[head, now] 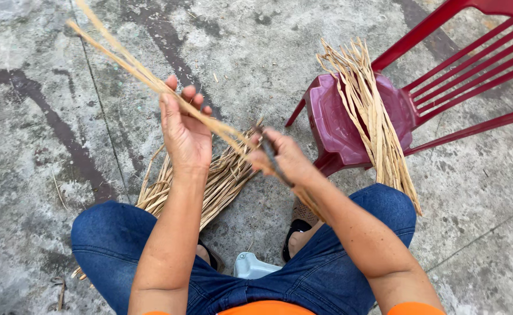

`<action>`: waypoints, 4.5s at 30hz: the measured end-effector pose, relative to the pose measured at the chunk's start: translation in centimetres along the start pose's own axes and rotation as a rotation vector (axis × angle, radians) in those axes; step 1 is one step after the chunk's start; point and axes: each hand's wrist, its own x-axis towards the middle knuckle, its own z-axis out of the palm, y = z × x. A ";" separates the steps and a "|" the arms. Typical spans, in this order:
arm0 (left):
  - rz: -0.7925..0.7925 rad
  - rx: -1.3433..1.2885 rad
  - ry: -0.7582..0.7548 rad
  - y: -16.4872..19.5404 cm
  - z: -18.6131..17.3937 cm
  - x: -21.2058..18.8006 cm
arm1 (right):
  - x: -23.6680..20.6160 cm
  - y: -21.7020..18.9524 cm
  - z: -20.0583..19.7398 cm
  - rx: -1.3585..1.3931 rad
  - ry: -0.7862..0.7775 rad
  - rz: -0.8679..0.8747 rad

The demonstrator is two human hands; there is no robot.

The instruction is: The person sits on a concrete floor and uses shears to cut long, dried plant strips into shorter pieces. They pick up strips from a pile on the floor, cut them, and place the cut pieces onto a red plastic chair.

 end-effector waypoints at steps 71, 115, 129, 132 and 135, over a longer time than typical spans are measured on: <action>-0.766 2.185 0.019 -4.7 -19.5 -8.3 | -0.5 -5.2 -18.9 -0.549 0.583 -0.255; -0.363 0.777 -0.243 -1.8 -5.4 -8.0 | 1.9 1.6 1.5 -0.403 -0.063 -0.509; -0.042 0.908 -0.016 1.8 -7.0 -6.8 | 1.0 -3.2 -3.3 -0.327 -0.014 -0.405; -0.004 0.924 -0.015 2.4 -7.2 -6.7 | 0.6 -4.1 -4.9 -0.424 -0.007 -0.415; 0.048 0.996 -0.089 2.3 -7.5 -6.9 | 0.3 -4.2 -5.2 -0.467 -0.011 -0.419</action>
